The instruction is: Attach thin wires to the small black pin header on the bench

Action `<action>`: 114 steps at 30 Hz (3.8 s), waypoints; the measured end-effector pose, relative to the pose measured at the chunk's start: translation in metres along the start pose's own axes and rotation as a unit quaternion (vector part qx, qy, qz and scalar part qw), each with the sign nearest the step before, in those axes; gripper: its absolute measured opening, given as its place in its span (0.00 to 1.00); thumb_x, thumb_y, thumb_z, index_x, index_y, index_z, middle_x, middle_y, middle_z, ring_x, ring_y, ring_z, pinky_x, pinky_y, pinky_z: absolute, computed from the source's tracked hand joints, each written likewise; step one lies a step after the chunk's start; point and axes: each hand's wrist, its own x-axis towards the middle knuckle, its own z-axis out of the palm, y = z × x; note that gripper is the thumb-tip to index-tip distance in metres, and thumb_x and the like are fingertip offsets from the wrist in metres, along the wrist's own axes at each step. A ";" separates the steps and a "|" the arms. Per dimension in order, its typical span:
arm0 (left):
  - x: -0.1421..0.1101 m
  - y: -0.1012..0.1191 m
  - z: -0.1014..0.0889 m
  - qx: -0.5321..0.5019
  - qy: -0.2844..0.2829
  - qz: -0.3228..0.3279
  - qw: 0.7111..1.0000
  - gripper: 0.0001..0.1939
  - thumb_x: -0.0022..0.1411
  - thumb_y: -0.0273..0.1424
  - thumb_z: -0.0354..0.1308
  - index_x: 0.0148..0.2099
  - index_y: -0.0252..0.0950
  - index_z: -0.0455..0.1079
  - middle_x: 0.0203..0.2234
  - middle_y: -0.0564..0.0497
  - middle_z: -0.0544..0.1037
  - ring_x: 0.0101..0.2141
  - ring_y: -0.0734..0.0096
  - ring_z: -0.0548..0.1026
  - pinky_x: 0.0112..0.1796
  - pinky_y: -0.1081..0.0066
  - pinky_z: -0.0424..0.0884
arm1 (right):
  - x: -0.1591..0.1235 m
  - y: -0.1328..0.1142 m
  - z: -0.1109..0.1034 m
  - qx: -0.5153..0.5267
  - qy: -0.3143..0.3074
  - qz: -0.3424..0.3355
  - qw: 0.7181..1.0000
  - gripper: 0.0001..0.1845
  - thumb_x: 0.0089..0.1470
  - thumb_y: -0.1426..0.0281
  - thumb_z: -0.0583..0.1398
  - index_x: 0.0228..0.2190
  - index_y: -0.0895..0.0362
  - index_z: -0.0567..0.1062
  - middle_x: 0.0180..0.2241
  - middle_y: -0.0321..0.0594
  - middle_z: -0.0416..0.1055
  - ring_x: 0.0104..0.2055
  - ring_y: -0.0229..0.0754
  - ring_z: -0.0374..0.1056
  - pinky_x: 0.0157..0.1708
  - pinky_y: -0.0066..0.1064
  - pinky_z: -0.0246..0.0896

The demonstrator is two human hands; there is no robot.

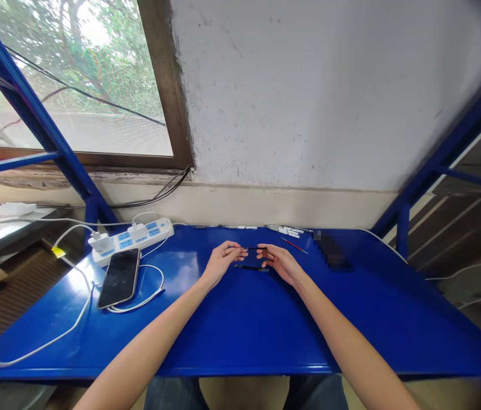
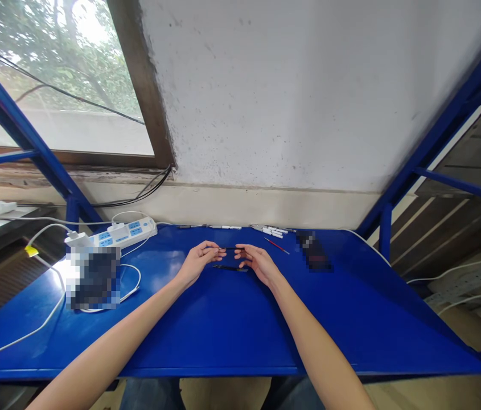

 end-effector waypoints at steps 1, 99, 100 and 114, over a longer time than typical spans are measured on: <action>0.000 0.000 0.000 0.003 -0.002 -0.001 1.000 0.20 0.52 0.43 0.64 0.38 0.34 0.65 0.35 0.42 0.81 0.38 0.61 0.79 0.41 0.63 0.74 | 0.000 0.000 0.000 -0.004 -0.009 0.000 1.000 0.20 0.48 0.58 0.64 0.41 0.57 0.78 0.40 0.47 0.73 0.41 0.45 0.69 0.33 0.31 0.64; 0.005 -0.008 -0.015 0.241 0.064 0.065 0.966 0.07 0.57 0.31 0.54 0.37 0.35 0.71 0.28 0.49 0.76 0.31 0.68 0.75 0.33 0.71 0.69 | 0.006 0.005 -0.019 -0.496 0.142 -0.121 0.848 0.09 0.51 0.65 0.57 0.26 0.56 0.73 0.26 0.38 0.70 0.30 0.41 0.63 0.33 0.33 0.56; 0.006 -0.008 -0.015 0.211 0.063 0.050 0.974 0.08 0.56 0.32 0.56 0.37 0.35 0.72 0.27 0.49 0.77 0.31 0.68 0.75 0.33 0.70 0.69 | 0.006 0.004 -0.017 -0.457 0.138 -0.112 0.872 0.10 0.51 0.63 0.58 0.26 0.56 0.73 0.26 0.38 0.71 0.30 0.40 0.64 0.32 0.32 0.57; 0.003 -0.001 -0.008 0.058 0.059 0.013 0.996 0.19 0.56 0.47 0.58 0.29 0.34 0.65 0.17 0.56 0.66 0.19 0.79 0.64 0.21 0.77 0.60 | 0.004 -0.001 -0.004 -0.028 0.102 -0.009 0.994 0.19 0.38 0.58 0.70 0.27 0.58 0.75 0.19 0.31 0.60 0.22 0.33 0.56 0.21 0.27 0.51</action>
